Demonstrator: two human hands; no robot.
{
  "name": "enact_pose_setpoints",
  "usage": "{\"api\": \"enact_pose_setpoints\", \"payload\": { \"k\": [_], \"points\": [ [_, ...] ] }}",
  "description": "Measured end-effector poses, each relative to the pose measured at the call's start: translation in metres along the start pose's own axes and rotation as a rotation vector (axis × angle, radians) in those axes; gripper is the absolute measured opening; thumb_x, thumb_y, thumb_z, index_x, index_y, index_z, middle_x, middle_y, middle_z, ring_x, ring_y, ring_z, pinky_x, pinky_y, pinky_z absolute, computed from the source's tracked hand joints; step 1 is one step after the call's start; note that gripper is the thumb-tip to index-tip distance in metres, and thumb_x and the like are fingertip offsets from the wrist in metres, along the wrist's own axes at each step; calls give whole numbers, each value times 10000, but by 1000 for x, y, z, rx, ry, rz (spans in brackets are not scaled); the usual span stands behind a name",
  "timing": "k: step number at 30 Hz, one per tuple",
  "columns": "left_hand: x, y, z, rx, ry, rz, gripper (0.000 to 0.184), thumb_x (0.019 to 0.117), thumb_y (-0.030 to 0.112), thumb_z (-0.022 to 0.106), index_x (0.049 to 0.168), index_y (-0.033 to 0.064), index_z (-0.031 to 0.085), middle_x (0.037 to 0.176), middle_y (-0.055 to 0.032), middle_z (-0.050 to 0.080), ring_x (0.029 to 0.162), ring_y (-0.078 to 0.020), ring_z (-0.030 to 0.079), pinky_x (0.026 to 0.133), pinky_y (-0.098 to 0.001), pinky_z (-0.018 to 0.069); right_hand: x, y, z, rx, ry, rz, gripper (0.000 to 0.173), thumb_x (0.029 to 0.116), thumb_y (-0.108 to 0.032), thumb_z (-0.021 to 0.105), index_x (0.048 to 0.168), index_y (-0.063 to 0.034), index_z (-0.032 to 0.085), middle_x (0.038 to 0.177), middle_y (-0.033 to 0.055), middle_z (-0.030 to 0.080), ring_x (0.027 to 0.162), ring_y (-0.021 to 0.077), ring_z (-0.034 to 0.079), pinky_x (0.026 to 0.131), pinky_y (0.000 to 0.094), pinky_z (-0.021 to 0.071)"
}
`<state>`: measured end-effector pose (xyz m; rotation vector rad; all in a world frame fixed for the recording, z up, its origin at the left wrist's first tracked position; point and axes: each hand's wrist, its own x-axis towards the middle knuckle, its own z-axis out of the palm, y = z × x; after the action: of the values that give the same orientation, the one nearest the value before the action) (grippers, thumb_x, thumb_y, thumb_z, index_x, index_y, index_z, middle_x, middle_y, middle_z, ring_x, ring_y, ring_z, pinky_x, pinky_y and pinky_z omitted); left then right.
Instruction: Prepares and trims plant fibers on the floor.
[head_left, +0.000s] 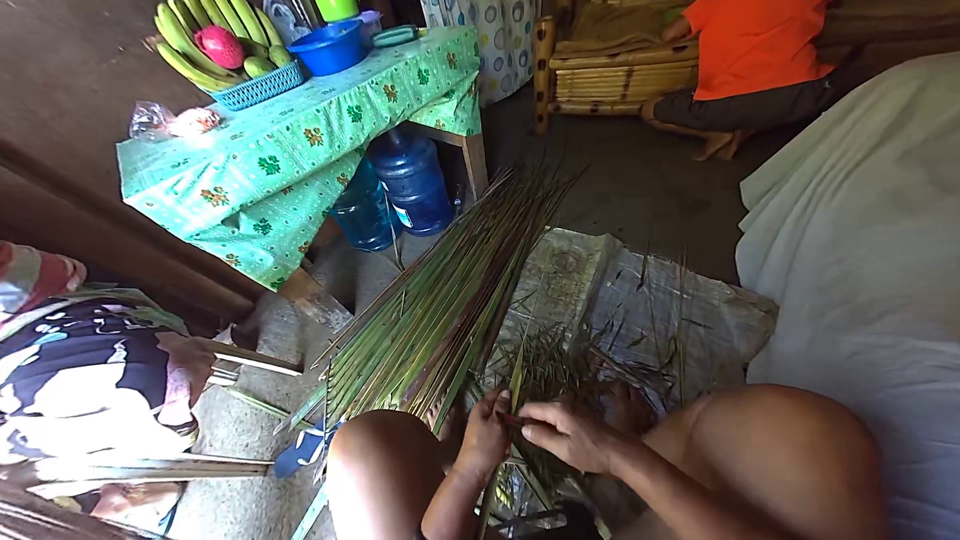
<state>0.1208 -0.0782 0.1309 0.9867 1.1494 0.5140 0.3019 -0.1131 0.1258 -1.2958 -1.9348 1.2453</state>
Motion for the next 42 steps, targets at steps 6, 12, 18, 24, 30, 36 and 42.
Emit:
{"api": "enact_pose_setpoints", "payload": {
  "k": [6,12,18,24,30,36,42],
  "points": [
    [-5,-2,2,-45,-45,-19,276,1134,182,315,1046,47,539,551,45,384,396,-37,351,382,-187,336,13,23,-19,-204,217,115,368,1047,-269,476,1164,-5,704,973,189,721,916,331,704,840,542,538],
    [-3,-2,0,-41,-63,-23,284,1135,208,322,1009,63,532,541,46,375,395,-43,356,385,-189,343,15,30,-36,-53,313,171,368,1057,-254,445,1184,-15,695,860,121,666,742,199,614,733,408,512],
    [-1,3,0,-94,-29,-45,329,1142,223,296,1018,48,546,566,30,442,397,-36,352,381,-183,329,2,4,7,-43,95,-36,328,1025,-235,479,1055,2,705,803,146,663,725,239,633,682,434,503],
    [-4,-1,3,-140,-99,-55,292,1137,205,299,979,74,507,548,52,365,395,-32,335,381,-171,325,16,33,-17,-226,223,50,369,1040,-270,467,1110,-3,711,900,179,713,844,319,698,776,519,537],
    [-8,-2,3,-112,-138,-66,289,1134,196,309,958,81,507,546,56,373,394,-26,343,384,-167,329,28,56,-47,-18,437,252,358,1067,-240,449,1196,-11,693,852,107,660,733,185,606,738,399,508],
    [-3,-1,4,-142,-146,-82,330,1141,218,281,978,61,520,564,42,429,402,-28,395,392,-161,372,17,21,-33,530,262,395,343,1072,-193,442,1334,-43,605,657,-24,532,480,63,470,450,216,400],
    [-8,-1,3,-84,-178,-62,320,1137,207,268,1014,61,525,604,29,506,455,-35,491,440,-167,446,22,20,-29,565,317,364,332,1081,-182,454,1349,-45,595,649,-43,498,479,44,456,446,190,389]
  ]
}}
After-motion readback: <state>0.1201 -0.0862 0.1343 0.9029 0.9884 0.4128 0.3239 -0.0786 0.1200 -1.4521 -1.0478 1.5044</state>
